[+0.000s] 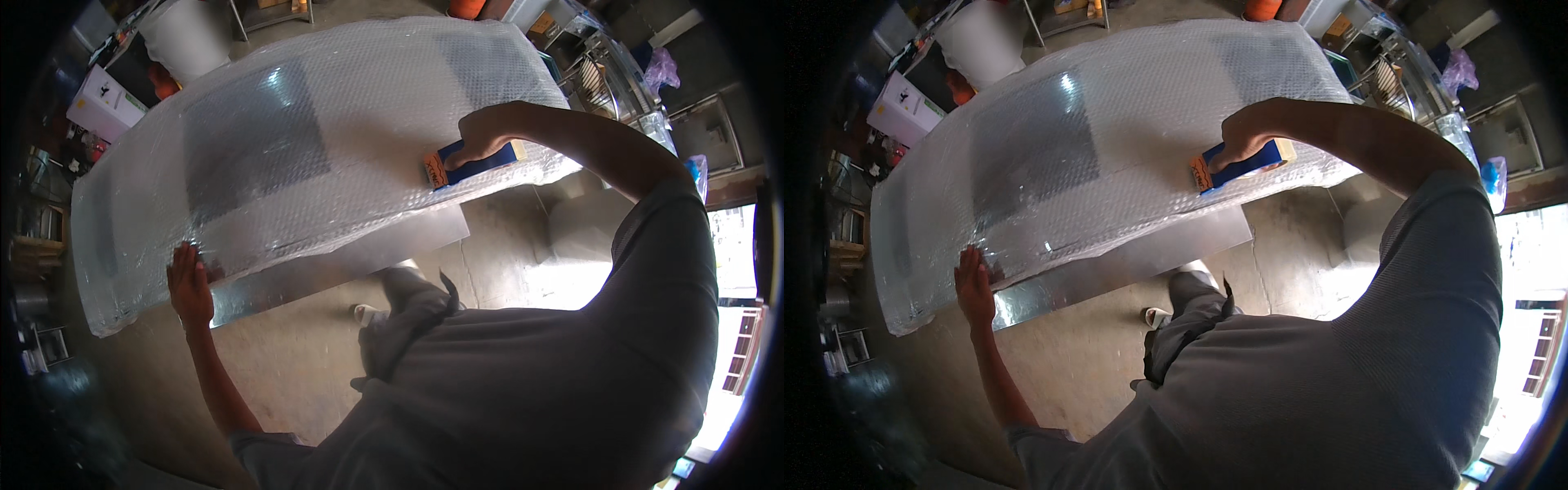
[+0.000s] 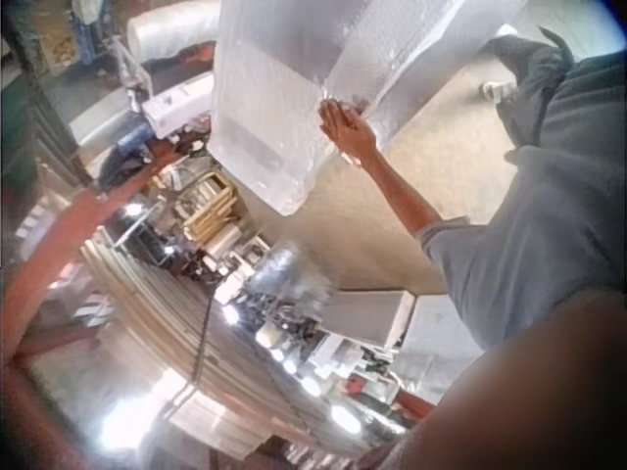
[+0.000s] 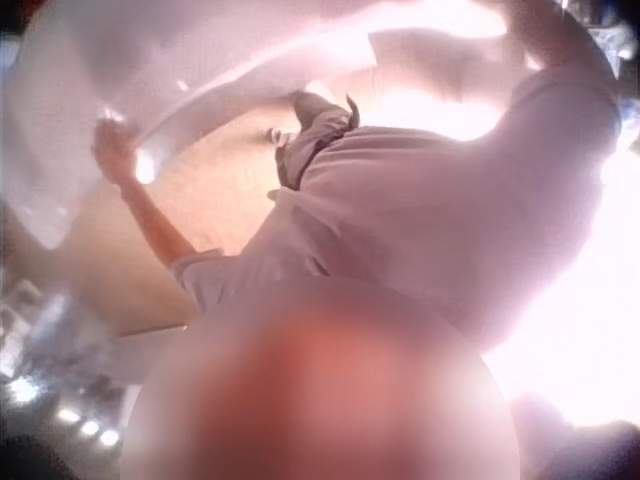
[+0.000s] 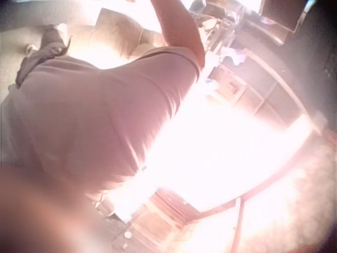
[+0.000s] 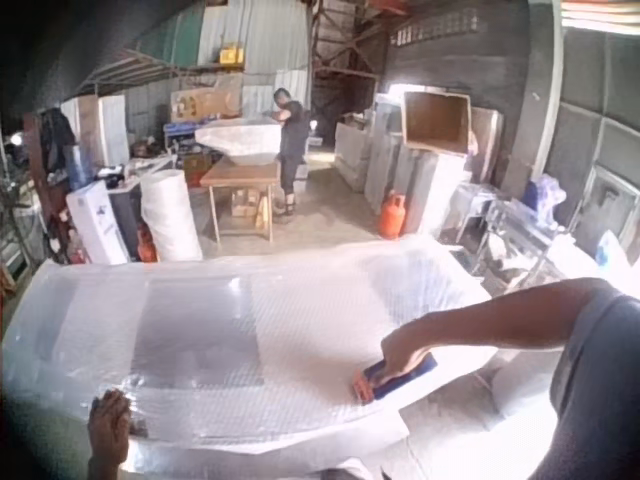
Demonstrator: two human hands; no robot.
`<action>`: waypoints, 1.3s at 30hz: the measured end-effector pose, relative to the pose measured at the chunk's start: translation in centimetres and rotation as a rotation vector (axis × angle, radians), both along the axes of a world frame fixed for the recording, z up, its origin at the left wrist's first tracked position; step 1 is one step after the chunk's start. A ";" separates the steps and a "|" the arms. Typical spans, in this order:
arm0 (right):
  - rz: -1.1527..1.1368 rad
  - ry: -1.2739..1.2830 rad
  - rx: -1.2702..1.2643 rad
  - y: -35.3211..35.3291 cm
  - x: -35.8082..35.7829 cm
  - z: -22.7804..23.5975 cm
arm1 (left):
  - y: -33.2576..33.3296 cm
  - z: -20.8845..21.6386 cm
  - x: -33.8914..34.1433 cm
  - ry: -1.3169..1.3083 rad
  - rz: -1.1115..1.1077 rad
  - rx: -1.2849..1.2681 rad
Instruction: The person wraps a large piece of furniture with bubble wrap and secures it with packing tape. They smooth the wrap, apply tape to the edges, and rotate the item to cover all sides.
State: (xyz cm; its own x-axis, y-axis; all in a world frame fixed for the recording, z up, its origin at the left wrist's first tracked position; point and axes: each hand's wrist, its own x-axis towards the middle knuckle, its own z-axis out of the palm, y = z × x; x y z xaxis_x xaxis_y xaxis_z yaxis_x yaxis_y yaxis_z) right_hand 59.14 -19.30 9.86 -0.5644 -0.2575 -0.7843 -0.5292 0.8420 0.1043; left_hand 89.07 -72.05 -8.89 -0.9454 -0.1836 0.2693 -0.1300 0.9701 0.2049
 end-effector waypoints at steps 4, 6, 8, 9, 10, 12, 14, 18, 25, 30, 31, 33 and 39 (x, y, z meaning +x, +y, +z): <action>0.009 -0.004 -0.006 8.5 -2.6 0.4 | 0.8 -1.4 0.3 -0.037 0.177 -0.016; -0.031 -0.005 0.063 13.0 -4.4 0.2 | 1.4 -2.3 0.3 0.048 0.227 0.033; 0.005 0.000 0.055 19.7 -6.4 0.9 | 2.0 -2.6 0.0 0.012 0.321 -0.027; -0.004 0.011 0.073 22.8 -7.3 1.1 | 2.4 -2.4 -0.3 -0.081 0.429 -0.083; -0.007 0.005 0.072 25.9 -8.3 1.5 | 2.7 -1.9 -1.1 -0.120 0.523 0.030; -0.054 0.012 0.079 31.7 -10.1 1.9 | 4.9 -0.2 -3.4 -0.232 0.741 0.011; -0.122 -0.026 0.051 36.3 -11.1 2.2 | 9.5 1.5 -7.1 -0.316 0.779 -0.185; -0.166 -0.065 0.022 43.8 -13.6 1.4 | 32.0 3.9 -18.9 0.271 0.265 0.191; -0.148 0.030 -0.037 54.3 -15.0 -6.7 | 78.5 5.0 -30.4 -0.028 -1.044 0.193; 0.074 0.257 -0.042 55.3 -11.6 -16.8 | 81.1 8.1 -33.8 -0.192 -1.066 -0.077; -0.101 0.286 -0.124 56.2 -12.0 -18.0 | 81.2 8.3 -34.7 -0.137 -1.084 -0.098; -0.506 0.270 -0.294 57.7 -10.2 -21.0 | 81.7 8.1 -36.2 -0.272 -1.182 -0.177; -1.941 -0.112 -1.333 56.8 5.4 -28.6 | 85.2 6.6 -38.7 -0.571 -1.305 -0.200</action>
State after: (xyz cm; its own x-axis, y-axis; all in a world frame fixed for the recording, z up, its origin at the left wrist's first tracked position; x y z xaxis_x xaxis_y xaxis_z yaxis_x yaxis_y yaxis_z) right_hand 64.54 37.47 -18.73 -0.6677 0.1178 -0.7351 0.6934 -0.2609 -0.6716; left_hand 50.34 13.11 -2.30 -0.3910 0.8769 -0.2794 0.8416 0.4636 0.2771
